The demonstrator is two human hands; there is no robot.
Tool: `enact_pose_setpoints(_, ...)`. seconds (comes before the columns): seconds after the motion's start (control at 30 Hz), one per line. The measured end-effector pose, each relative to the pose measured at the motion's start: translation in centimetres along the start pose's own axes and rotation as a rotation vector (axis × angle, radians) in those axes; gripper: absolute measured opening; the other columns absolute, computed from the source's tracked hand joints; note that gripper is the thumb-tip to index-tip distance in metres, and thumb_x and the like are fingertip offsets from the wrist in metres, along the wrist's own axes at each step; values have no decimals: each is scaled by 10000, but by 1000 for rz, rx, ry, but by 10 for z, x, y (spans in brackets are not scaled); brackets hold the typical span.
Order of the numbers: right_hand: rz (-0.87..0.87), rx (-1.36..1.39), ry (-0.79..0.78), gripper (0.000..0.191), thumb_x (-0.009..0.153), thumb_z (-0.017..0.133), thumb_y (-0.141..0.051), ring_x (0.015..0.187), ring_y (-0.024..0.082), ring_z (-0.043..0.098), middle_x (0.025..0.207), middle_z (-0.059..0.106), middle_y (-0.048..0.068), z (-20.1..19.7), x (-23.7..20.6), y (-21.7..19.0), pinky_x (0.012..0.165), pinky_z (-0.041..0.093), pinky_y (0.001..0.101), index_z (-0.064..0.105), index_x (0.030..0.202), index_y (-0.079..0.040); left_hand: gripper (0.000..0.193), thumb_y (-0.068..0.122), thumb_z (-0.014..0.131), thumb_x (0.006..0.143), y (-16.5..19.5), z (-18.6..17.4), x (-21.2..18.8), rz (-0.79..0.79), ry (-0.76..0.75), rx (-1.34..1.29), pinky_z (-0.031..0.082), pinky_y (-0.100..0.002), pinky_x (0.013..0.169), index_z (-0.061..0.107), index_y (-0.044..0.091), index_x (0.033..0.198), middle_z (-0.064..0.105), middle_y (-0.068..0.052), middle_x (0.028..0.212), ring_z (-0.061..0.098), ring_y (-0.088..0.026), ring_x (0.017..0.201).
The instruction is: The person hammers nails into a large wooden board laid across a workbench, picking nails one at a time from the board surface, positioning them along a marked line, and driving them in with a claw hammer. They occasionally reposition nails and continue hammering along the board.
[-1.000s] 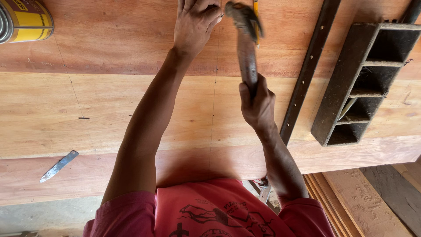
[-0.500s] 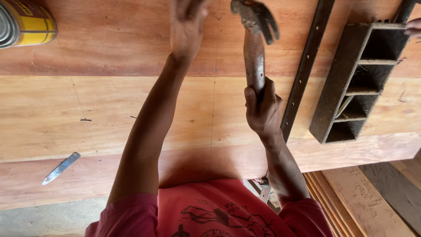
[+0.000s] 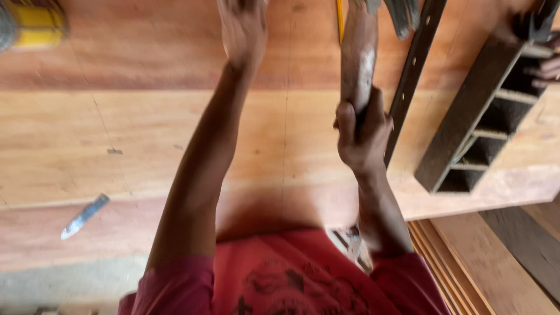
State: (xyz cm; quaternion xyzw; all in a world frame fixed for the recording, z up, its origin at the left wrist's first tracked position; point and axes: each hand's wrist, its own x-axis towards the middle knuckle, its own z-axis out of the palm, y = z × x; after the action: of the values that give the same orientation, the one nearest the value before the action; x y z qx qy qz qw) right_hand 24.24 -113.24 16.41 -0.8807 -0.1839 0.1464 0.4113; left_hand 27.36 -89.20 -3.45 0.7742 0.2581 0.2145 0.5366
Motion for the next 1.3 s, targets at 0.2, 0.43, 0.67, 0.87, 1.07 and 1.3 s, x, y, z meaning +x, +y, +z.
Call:
enact_pose_setpoints(0.2,149,118,24,519,1083,524,-507,558,121,652,672,625,51,13,-9,11,491,509,276,554,1007,5,247,313,838,825,-12,27,13,730,-68,502,581,-384,874,705,130,923,621,-36,970,611,-222,952)
enact_pose_setpoints(0.43,249,151,21,532,1071,541,-501,556,125,653,689,624,55,19,-25,27,475,507,270,564,1013,27,210,136,768,1019,-51,44,24,879,-239,710,581,-363,929,660,95,843,561,-34,978,579,-178,1003)
enact_pose_setpoints(0.67,247,118,-23,533,1062,541,-504,556,122,664,691,630,47,16,-21,34,480,532,276,582,1050,27,117,155,776,932,-36,36,3,755,-29,531,588,-386,910,663,127,915,565,-29,947,590,-206,984)
enact_pose_setpoints(0.87,245,111,-27,523,1068,533,-495,557,121,666,697,641,47,14,-21,37,476,530,277,590,1058,25,181,166,756,989,-45,39,19,912,-97,740,576,-402,941,652,111,853,582,-38,904,590,-188,980)
enact_pose_setpoints(1.07,268,165,-14,481,1079,537,-453,554,125,660,696,636,53,11,-22,36,475,528,281,594,1043,23,186,85,762,936,-34,28,29,613,-328,555,590,-411,873,660,101,782,611,-15,846,600,-166,869)
enact_pose_setpoints(1.3,244,146,-20,412,1090,557,-377,568,139,680,710,648,60,11,-22,31,500,537,290,586,1067,34,157,83,843,924,-11,11,11,631,-131,312,564,-392,887,709,101,844,655,12,927,592,-177,1018)
